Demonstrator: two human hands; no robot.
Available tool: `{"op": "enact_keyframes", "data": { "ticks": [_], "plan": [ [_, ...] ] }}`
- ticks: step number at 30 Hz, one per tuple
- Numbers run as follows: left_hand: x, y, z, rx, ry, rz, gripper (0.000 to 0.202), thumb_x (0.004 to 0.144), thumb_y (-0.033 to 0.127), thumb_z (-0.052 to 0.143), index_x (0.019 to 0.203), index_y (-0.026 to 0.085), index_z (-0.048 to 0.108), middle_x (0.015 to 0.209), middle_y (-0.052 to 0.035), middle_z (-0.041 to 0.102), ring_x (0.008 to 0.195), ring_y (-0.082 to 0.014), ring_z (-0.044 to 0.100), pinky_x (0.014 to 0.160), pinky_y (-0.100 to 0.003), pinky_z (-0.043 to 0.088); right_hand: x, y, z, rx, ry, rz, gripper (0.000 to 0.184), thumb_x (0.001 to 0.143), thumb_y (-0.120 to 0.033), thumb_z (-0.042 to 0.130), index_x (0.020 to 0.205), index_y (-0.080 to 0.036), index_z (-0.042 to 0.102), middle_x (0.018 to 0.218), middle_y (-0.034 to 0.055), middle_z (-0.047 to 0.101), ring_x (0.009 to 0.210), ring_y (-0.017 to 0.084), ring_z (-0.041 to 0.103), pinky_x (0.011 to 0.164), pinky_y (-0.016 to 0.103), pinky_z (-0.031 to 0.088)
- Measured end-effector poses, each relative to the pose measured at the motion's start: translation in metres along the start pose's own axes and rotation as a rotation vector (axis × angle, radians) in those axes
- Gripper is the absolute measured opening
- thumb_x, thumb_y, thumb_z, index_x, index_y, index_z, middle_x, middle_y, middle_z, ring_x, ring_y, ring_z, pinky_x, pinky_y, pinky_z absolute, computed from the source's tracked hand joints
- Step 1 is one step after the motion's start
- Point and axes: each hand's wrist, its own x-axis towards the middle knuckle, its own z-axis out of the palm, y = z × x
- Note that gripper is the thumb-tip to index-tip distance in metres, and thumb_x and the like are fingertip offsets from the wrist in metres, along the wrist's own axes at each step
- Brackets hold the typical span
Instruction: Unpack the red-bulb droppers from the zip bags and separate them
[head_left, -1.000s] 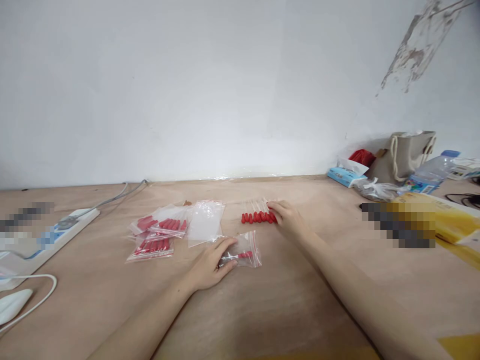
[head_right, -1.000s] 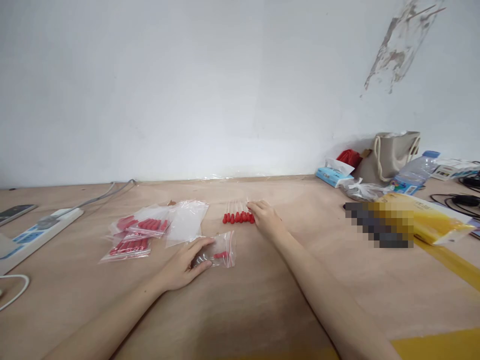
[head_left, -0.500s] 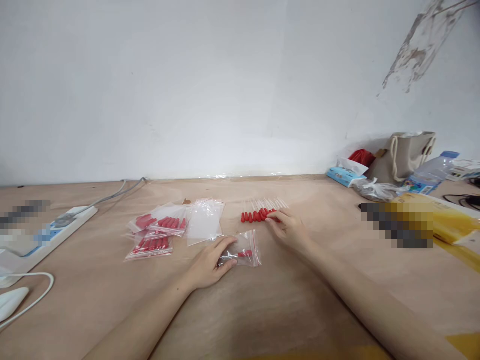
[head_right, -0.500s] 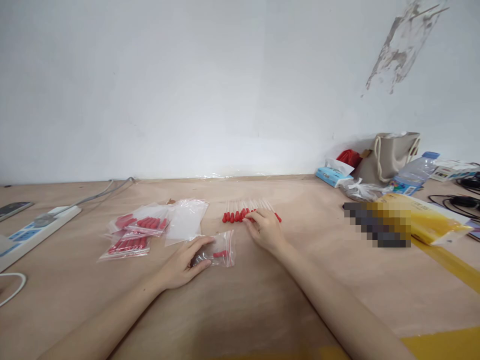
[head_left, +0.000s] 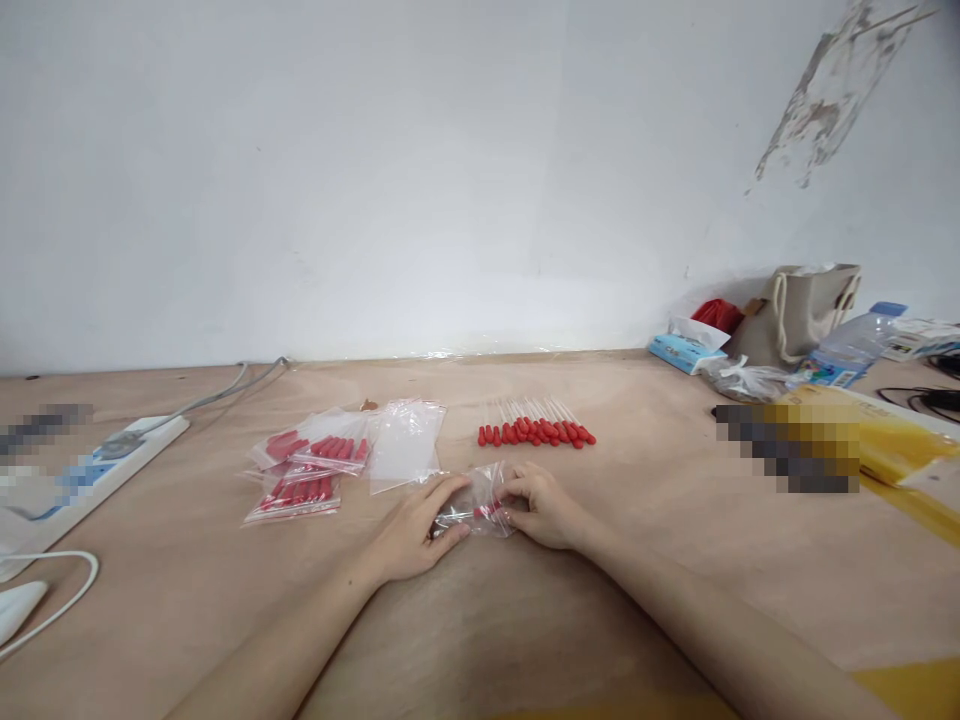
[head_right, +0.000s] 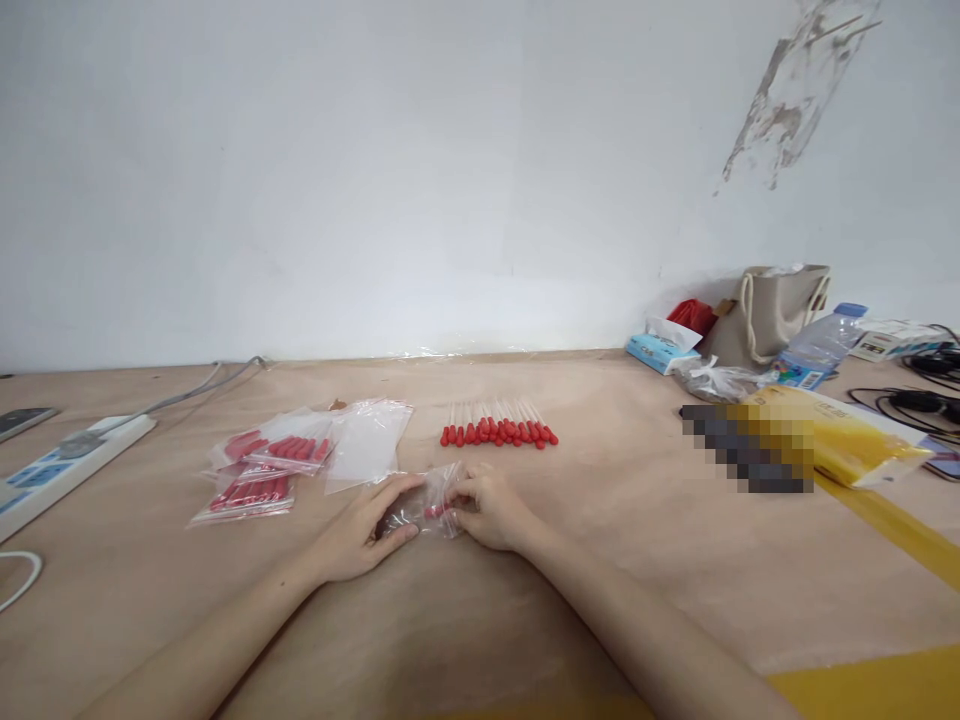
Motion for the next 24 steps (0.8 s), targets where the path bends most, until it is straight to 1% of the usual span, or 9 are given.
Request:
{"op": "enact_keyframes", "data": {
  "ticks": [3,5,7,9,11,14,17,19,24],
  "plan": [
    [0.0,0.0,-0.001,0.007,-0.01,0.012,0.049,0.083,0.035,0.048,0.129,0.025,0.035,0.128,-0.0066,0.046,0.114,-0.0221,0.046,0.095,-0.039,0.039,-0.003,0.007,-0.008,0.147,0.024,0.096,0.008,0.074,-0.025,0.058,0.077,-0.019,0.063,0.073,0.0012,0.058,0.068,0.012,0.05,0.062,0.025,0.039],
    [0.0,0.0,-0.001,0.012,-0.03,0.036,0.049,0.083,0.035,0.048,0.13,0.026,0.036,0.129,-0.0058,0.046,0.116,-0.0219,0.045,0.097,-0.04,0.039,-0.006,0.015,-0.021,0.333,0.021,0.23,0.016,0.074,-0.033,0.058,0.075,-0.017,0.059,0.068,0.0004,0.057,0.059,0.01,0.049,0.054,0.023,0.038],
    [0.0,0.0,-0.002,0.024,-0.064,0.065,0.046,0.084,0.035,0.047,0.129,0.027,0.039,0.131,-0.0048,0.044,0.119,-0.0219,0.042,0.099,-0.041,0.036,-0.01,0.027,-0.038,0.536,0.049,0.34,0.023,0.071,-0.039,0.06,0.074,-0.017,0.055,0.065,-0.0004,0.058,0.056,0.01,0.051,0.053,0.023,0.04],
    [0.0,0.0,-0.003,0.045,-0.112,0.084,0.044,0.085,0.036,0.046,0.127,0.028,0.042,0.134,-0.0044,0.041,0.122,-0.0225,0.039,0.1,-0.043,0.034,-0.014,0.041,-0.055,0.662,0.138,0.4,0.028,0.067,-0.042,0.064,0.075,-0.017,0.054,0.064,-0.0009,0.059,0.054,0.01,0.052,0.054,0.024,0.042],
    [-0.001,0.0,-0.004,0.07,-0.15,0.083,0.043,0.085,0.039,0.045,0.126,0.029,0.043,0.136,-0.0043,0.038,0.124,-0.0231,0.036,0.101,-0.044,0.032,-0.016,0.055,-0.07,0.69,0.324,0.43,0.031,0.064,-0.045,0.065,0.072,-0.018,0.054,0.062,-0.0008,0.06,0.053,0.01,0.053,0.054,0.025,0.043],
    [-0.001,0.002,-0.001,0.11,-0.139,0.055,0.039,0.087,0.039,0.04,0.125,0.029,0.045,0.136,-0.0037,0.039,0.124,-0.0225,0.035,0.102,-0.044,0.032,-0.017,0.071,-0.079,0.634,0.608,0.424,0.033,0.063,-0.048,0.066,0.073,-0.019,0.054,0.069,0.0016,0.063,0.062,0.013,0.058,0.061,0.027,0.045],
    [-0.001,0.006,0.006,0.161,-0.053,0.027,0.035,0.09,0.036,0.035,0.12,0.029,0.05,0.129,-0.0036,0.047,0.118,-0.0216,0.042,0.098,-0.043,0.036,-0.014,0.081,-0.073,0.472,0.761,0.451,0.036,0.063,-0.049,0.066,0.079,-0.018,0.055,0.074,0.0044,0.063,0.068,0.016,0.059,0.062,0.028,0.046],
    [-0.001,0.01,0.009,0.2,0.001,0.014,0.033,0.09,0.035,0.035,0.117,0.028,0.053,0.122,-0.0038,0.052,0.111,-0.022,0.047,0.094,-0.043,0.038,-0.012,0.085,-0.063,0.311,0.774,0.46,0.038,0.066,-0.051,0.062,0.082,-0.017,0.058,0.077,0.0064,0.064,0.07,0.017,0.059,0.063,0.029,0.046],
    [0.0,0.015,0.007,0.203,0.086,0.006,0.028,0.088,0.033,0.04,0.106,0.024,0.059,0.102,-0.0041,0.06,0.094,-0.0198,0.052,0.085,-0.038,0.041,-0.004,0.091,-0.047,-0.043,0.688,0.378,0.035,0.073,-0.05,0.054,0.085,-0.018,0.063,0.087,0.0064,0.065,0.08,0.019,0.058,0.072,0.032,0.043]
  ]
}}
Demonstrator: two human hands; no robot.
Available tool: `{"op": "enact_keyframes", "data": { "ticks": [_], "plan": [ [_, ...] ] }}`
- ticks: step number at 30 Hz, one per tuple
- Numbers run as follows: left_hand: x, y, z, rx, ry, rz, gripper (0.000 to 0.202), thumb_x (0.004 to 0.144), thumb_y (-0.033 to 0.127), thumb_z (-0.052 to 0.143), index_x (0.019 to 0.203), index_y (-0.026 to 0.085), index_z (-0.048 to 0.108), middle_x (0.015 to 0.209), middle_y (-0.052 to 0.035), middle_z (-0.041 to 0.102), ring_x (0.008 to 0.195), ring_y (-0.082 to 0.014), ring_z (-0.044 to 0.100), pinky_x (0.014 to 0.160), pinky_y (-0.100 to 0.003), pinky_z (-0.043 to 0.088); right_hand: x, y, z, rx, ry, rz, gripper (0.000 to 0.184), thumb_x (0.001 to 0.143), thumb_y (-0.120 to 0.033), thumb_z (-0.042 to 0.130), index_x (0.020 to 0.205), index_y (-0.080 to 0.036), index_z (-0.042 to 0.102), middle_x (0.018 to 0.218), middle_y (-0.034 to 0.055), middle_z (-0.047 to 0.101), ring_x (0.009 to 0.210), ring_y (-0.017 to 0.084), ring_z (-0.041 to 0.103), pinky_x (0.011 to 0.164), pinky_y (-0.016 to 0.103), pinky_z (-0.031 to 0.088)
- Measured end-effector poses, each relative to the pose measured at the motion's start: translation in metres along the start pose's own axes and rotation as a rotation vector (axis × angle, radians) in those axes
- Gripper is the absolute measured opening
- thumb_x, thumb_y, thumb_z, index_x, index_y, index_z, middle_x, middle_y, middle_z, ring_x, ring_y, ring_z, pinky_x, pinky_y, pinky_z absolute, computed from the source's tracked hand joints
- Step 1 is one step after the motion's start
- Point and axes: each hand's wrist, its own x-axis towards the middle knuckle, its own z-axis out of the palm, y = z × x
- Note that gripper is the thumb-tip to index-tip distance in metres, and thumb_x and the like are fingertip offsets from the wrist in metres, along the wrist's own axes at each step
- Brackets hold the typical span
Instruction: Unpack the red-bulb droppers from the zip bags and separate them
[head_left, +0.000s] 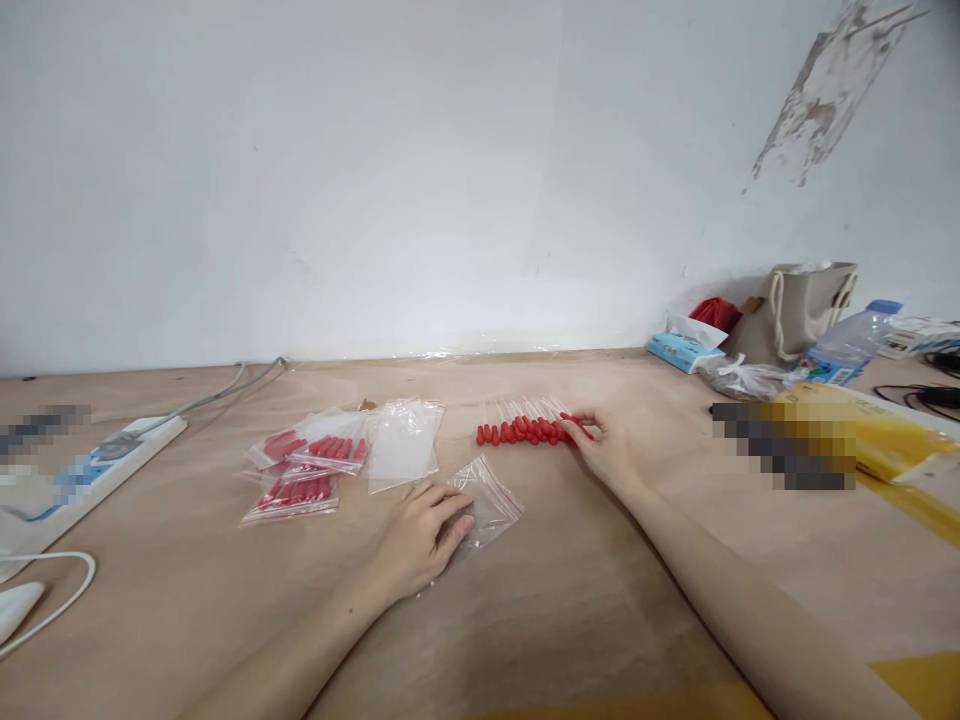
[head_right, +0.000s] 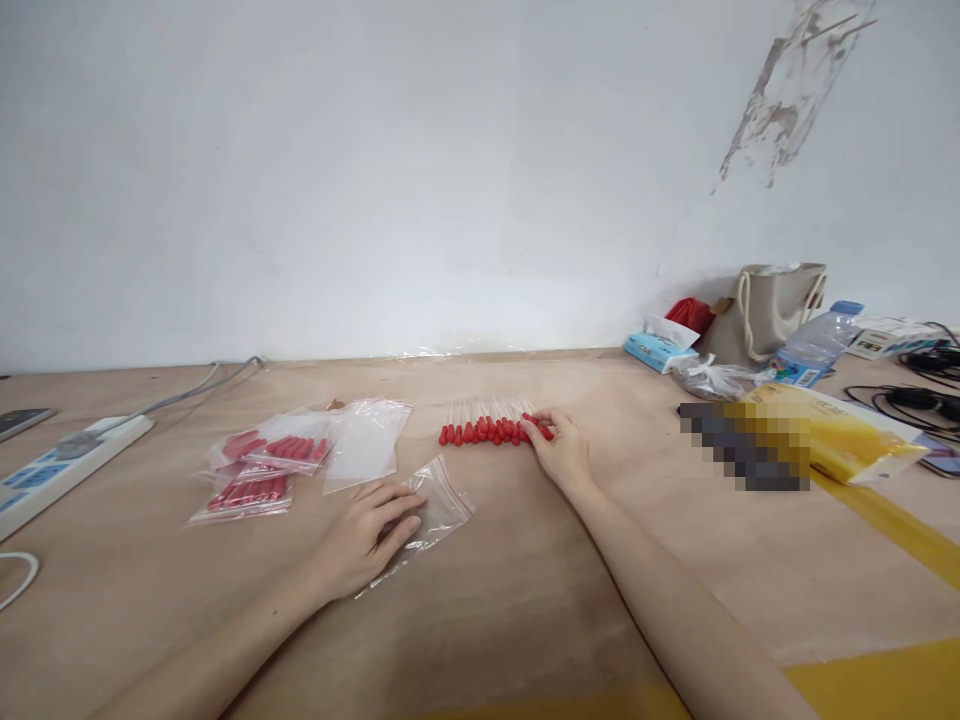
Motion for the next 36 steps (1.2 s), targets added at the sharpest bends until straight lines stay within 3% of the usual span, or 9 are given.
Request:
{"op": "enact_keyframes", "data": {
  "ticks": [4,9,11,15,18,25,28,31,36],
  "plan": [
    [0.002,-0.008,0.0,-0.022,0.115,-0.075,0.019,0.085,0.028,0.044,0.089,0.021,0.062,0.092,-0.0046,0.058,0.088,-0.0186,0.052,0.079,-0.034,0.042,0.001,-0.006,0.001,-0.214,-0.008,-0.159,0.028,0.075,-0.048,0.055,0.081,-0.023,0.067,0.081,0.0027,0.068,0.082,0.019,0.057,0.084,0.038,0.033],
    [0.003,-0.018,0.001,-0.048,0.144,-0.181,0.009,0.081,0.027,0.05,0.08,0.02,0.056,0.089,-0.0029,0.055,0.085,-0.0185,0.052,0.076,-0.033,0.042,-0.015,-0.033,0.0,-0.3,0.074,-0.393,0.023,0.08,-0.039,0.053,0.076,-0.021,0.068,0.074,0.0044,0.067,0.077,0.019,0.055,0.082,0.038,0.03],
    [0.003,-0.018,0.001,-0.059,0.133,-0.221,0.009,0.08,0.028,0.051,0.078,0.02,0.054,0.087,-0.0019,0.055,0.083,-0.0181,0.052,0.075,-0.033,0.041,-0.029,-0.051,0.003,-0.221,-0.041,-0.558,0.019,0.08,-0.035,0.054,0.08,-0.021,0.067,0.08,0.0054,0.066,0.078,0.017,0.054,0.079,0.034,0.034],
    [0.003,-0.018,0.0,-0.099,0.116,-0.264,0.008,0.078,0.027,0.053,0.077,0.019,0.051,0.085,-0.0012,0.053,0.081,-0.0169,0.052,0.072,-0.03,0.041,-0.057,-0.079,0.015,-0.117,-0.491,-0.799,0.028,0.08,-0.041,0.053,0.101,-0.023,0.061,0.1,0.0052,0.063,0.09,0.016,0.053,0.081,0.033,0.036],
    [0.003,-0.021,-0.001,-0.168,0.074,-0.352,0.014,0.074,0.028,0.056,0.081,0.019,0.05,0.082,0.0,0.052,0.069,-0.014,0.051,0.064,-0.027,0.041,-0.064,-0.082,0.021,-0.169,-0.603,-0.8,0.024,0.081,-0.039,0.052,0.099,-0.026,0.062,0.104,0.0033,0.062,0.099,0.018,0.051,0.088,0.036,0.033],
    [-0.001,-0.023,-0.009,-0.304,-0.089,-0.34,0.018,0.078,0.031,0.049,0.092,0.021,0.045,0.063,0.0059,0.047,0.057,-0.0114,0.046,0.054,-0.022,0.035,-0.058,-0.066,0.017,-0.201,-0.541,-0.695,0.022,0.083,-0.028,0.05,0.101,-0.024,0.062,0.1,0.004,0.062,0.096,0.017,0.052,0.086,0.035,0.036],
    [0.003,-0.03,-0.018,-0.208,0.079,-0.312,0.017,0.082,0.033,0.042,0.094,0.021,0.046,0.065,0.0047,0.048,0.057,-0.012,0.046,0.055,-0.022,0.034,-0.058,-0.063,0.016,-0.206,-0.478,-0.677,0.018,0.081,-0.026,0.051,0.094,-0.023,0.064,0.099,0.0054,0.061,0.093,0.017,0.052,0.084,0.036,0.037],
    [0.017,-0.053,-0.031,-0.09,0.308,-0.436,0.02,0.08,0.035,0.044,0.094,0.021,0.047,0.069,0.0027,0.052,0.058,-0.0129,0.048,0.055,-0.023,0.035,-0.058,-0.062,0.016,-0.21,-0.451,-0.654,0.015,0.081,-0.025,0.051,0.086,-0.021,0.065,0.096,0.0064,0.06,0.091,0.017,0.052,0.082,0.036,0.039],
    [0.038,-0.094,-0.04,0.224,0.31,-0.672,0.019,0.075,0.031,0.047,0.09,0.02,0.051,0.076,-0.003,0.057,0.074,-0.0208,0.052,0.068,-0.03,0.039,-0.058,-0.061,0.016,-0.2,-0.453,-0.65,0.014,0.081,-0.024,0.051,0.084,-0.021,0.065,0.096,0.0068,0.059,0.089,0.018,0.051,0.08,0.036,0.04]
  ]
}}
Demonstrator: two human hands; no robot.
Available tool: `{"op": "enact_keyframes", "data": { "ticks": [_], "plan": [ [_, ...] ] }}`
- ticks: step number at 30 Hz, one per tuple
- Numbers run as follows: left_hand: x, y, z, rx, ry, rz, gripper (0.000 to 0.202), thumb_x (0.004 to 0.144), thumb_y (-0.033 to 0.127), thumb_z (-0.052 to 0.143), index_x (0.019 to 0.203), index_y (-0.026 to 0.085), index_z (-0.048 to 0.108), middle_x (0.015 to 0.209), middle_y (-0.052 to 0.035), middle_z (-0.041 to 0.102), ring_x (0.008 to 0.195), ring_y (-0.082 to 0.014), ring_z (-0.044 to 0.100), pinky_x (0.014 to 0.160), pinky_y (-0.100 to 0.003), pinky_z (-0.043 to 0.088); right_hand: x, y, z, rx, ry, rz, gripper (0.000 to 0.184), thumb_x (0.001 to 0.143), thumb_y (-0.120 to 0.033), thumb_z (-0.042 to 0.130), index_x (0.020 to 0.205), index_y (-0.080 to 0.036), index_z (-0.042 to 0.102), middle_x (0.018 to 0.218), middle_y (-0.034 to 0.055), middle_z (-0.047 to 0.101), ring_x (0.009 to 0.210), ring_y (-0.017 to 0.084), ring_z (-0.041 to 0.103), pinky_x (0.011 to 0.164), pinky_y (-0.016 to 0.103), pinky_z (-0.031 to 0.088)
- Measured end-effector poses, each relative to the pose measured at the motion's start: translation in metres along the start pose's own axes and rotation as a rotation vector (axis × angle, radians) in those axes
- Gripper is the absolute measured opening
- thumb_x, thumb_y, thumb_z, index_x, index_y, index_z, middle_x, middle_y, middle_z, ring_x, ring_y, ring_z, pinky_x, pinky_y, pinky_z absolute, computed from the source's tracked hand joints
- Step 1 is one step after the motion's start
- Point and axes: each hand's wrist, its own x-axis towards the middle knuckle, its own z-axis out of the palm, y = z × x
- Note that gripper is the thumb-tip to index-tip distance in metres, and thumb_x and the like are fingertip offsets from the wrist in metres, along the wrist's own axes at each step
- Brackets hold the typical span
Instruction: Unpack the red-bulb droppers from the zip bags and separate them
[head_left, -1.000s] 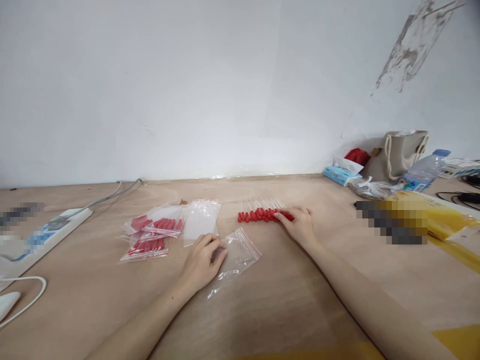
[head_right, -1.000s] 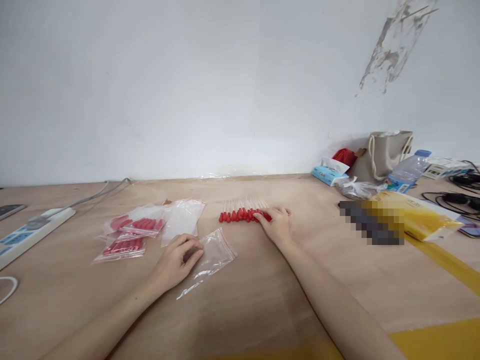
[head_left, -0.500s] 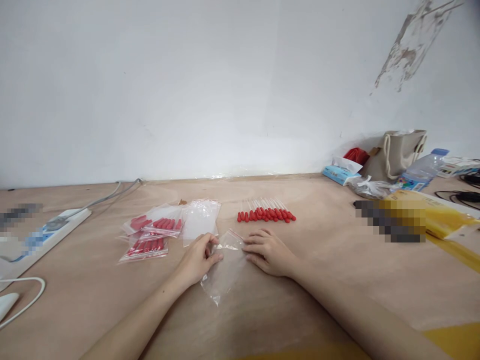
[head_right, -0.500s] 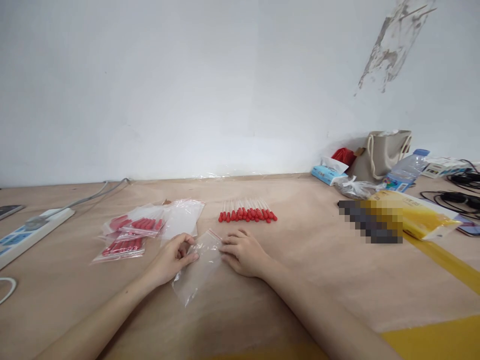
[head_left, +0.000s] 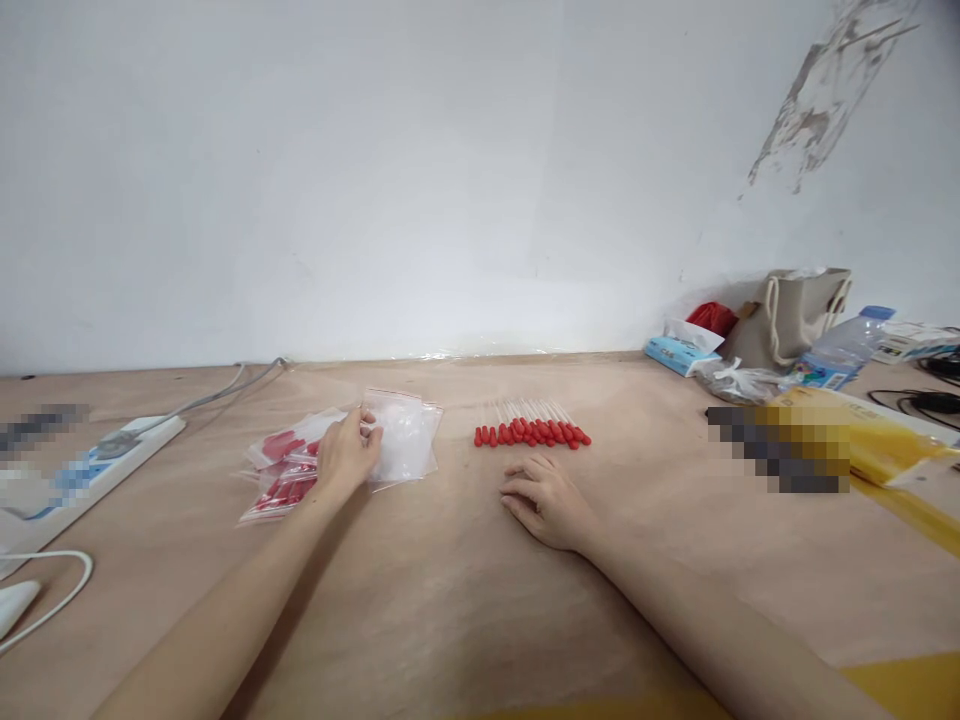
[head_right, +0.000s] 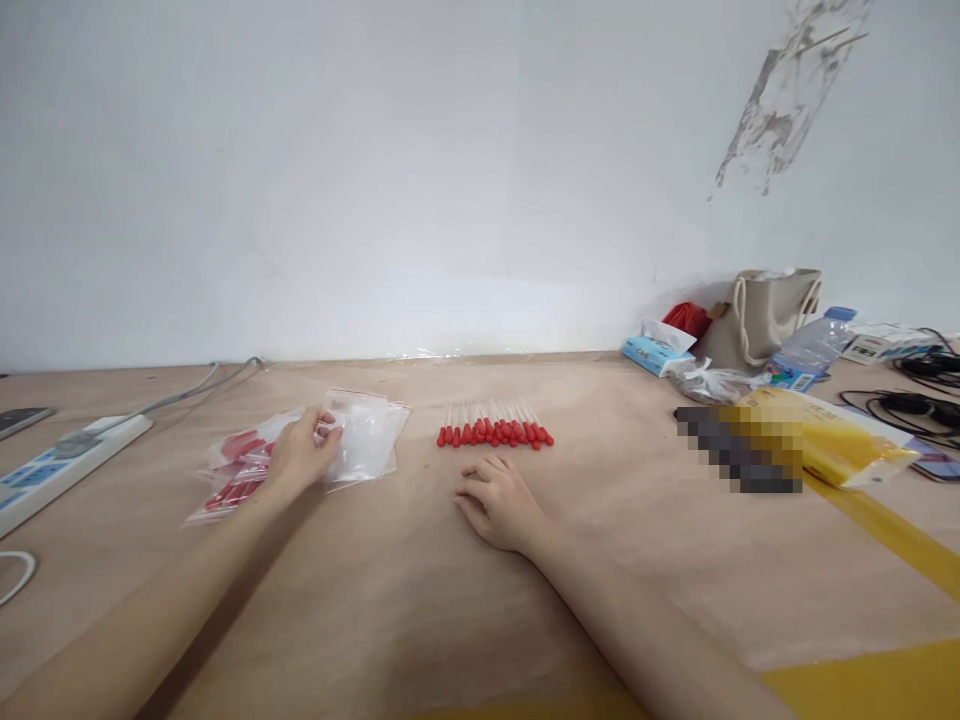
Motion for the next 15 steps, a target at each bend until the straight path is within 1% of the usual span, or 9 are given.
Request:
{"op": "enact_keyframes", "data": {
  "ticks": [3,5,7,8,9,10,12,14,15],
  "plan": [
    [0.004,-0.003,0.003,0.242,0.099,-0.029,0.024,0.07,0.036,0.052,0.088,0.02,0.057,0.092,-0.0103,0.055,0.094,-0.0295,0.047,0.078,-0.037,0.037,-0.001,0.0,0.0,0.003,0.005,0.008,0.014,0.08,-0.023,0.051,0.083,-0.021,0.065,0.096,0.0069,0.058,0.089,0.018,0.051,0.08,0.037,0.041],
    [0.003,-0.008,-0.001,0.31,0.185,-0.045,0.033,0.069,0.042,0.053,0.092,0.019,0.059,0.102,-0.0134,0.05,0.1,-0.0321,0.043,0.082,-0.039,0.036,-0.001,0.001,0.0,0.002,0.005,0.012,0.014,0.08,-0.023,0.051,0.083,-0.02,0.065,0.096,0.0069,0.058,0.089,0.018,0.051,0.08,0.036,0.041],
    [0.003,-0.02,-0.01,0.324,0.215,-0.037,0.04,0.071,0.045,0.05,0.099,0.018,0.058,0.108,-0.0141,0.048,0.103,-0.0325,0.042,0.085,-0.041,0.035,0.0,0.001,0.001,0.002,0.004,0.013,0.014,0.08,-0.022,0.051,0.083,-0.02,0.065,0.096,0.0071,0.058,0.088,0.018,0.051,0.079,0.036,0.041],
    [0.004,-0.029,-0.016,0.318,0.198,-0.036,0.041,0.072,0.046,0.049,0.102,0.019,0.057,0.11,-0.0136,0.048,0.104,-0.0325,0.042,0.087,-0.041,0.034,0.0,0.0,0.002,0.003,0.004,0.011,0.014,0.08,-0.022,0.051,0.083,-0.02,0.065,0.095,0.0072,0.058,0.088,0.018,0.051,0.079,0.036,0.041],
    [0.007,-0.04,-0.022,0.312,0.145,-0.031,0.043,0.073,0.046,0.048,0.104,0.019,0.056,0.11,-0.0132,0.05,0.104,-0.0322,0.043,0.088,-0.042,0.034,0.0,0.0,0.002,0.006,0.007,0.009,0.014,0.08,-0.022,0.051,0.084,-0.02,0.065,0.095,0.0072,0.058,0.088,0.018,0.051,0.078,0.036,0.042],
    [0.009,-0.052,-0.027,0.308,0.116,-0.062,0.045,0.072,0.048,0.049,0.106,0.019,0.056,0.111,-0.0141,0.05,0.106,-0.0336,0.042,0.089,-0.044,0.033,0.0,0.0,0.002,0.011,0.008,0.007,0.014,0.08,-0.022,0.051,0.084,-0.02,0.064,0.095,0.0071,0.058,0.088,0.017,0.052,0.078,0.035,0.042],
    [0.017,-0.077,-0.035,0.248,0.057,-0.13,0.056,0.07,0.056,0.05,0.11,0.016,0.053,0.117,-0.0176,0.047,0.11,-0.0372,0.04,0.09,-0.049,0.031,0.0,0.0,0.002,0.022,0.01,0.003,0.014,0.08,-0.021,0.051,0.085,-0.02,0.064,0.095,0.0071,0.058,0.088,0.017,0.052,0.077,0.035,0.042],
    [0.025,-0.1,-0.038,0.097,0.017,-0.211,0.066,0.066,0.062,0.052,0.108,0.012,0.052,0.113,-0.0195,0.051,0.107,-0.038,0.044,0.084,-0.05,0.036,0.001,0.0,0.002,0.034,0.006,0.003,0.015,0.08,-0.02,0.051,0.085,-0.02,0.064,0.095,0.0072,0.058,0.087,0.017,0.052,0.077,0.034,0.043],
    [0.029,-0.11,-0.039,0.067,0.019,-0.232,0.066,0.064,0.063,0.053,0.103,0.009,0.053,0.106,-0.0199,0.055,0.099,-0.037,0.049,0.078,-0.048,0.04,0.0,0.0,0.002,0.04,0.003,0.004,0.015,0.08,-0.02,0.05,0.085,-0.019,0.064,0.095,0.0073,0.057,0.087,0.017,0.052,0.077,0.034,0.043]
  ]
}}
